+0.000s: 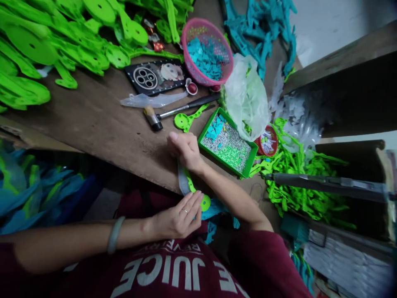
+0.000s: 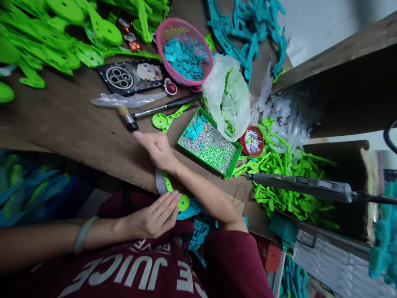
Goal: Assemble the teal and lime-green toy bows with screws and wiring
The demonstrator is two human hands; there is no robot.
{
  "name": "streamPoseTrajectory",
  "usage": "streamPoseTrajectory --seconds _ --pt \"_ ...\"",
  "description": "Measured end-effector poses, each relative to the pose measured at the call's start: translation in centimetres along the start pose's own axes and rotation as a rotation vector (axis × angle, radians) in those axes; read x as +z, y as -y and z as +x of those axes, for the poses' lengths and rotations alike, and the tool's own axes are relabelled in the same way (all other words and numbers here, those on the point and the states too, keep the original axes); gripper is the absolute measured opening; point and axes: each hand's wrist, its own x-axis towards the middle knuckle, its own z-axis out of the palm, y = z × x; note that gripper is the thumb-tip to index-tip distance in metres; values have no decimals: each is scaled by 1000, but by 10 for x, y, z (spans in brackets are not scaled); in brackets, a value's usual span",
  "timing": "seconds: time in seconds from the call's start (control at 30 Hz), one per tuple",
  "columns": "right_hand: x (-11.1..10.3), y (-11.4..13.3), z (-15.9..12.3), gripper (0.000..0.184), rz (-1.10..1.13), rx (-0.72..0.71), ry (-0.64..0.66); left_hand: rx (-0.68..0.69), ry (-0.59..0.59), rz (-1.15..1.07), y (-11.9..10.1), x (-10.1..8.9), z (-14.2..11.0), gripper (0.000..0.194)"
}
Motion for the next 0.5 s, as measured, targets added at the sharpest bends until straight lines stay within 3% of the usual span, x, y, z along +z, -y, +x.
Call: streamPoseTrajectory --seconds 0.13,0.27,0.33,0.4,0.43,0.47,0.5 --pt "5 0 -2 66 -73 -76 78 11 -20 -24 3 4 -3 27" --pt "5 19 -16 64 -274 -191 208 42 -21 -45 8 2 -5 26" --pt "-7 33 -35 63 -393 -195 216 29 -11 -78 12 1 -3 29" --pt "-32 49 -68 60 -566 -178 62 23 7 -109 17 -1 0 33" --pt "-49 57 -88 51 -656 -125 -106 23 27 -122 19 -2 3 35" --pt "-69 64 -108 52 -720 -91 -458 20 51 -134 21 -4 5 36" --pt "-92 71 -127 51 -745 -25 -641 18 77 -147 22 -5 7 37"
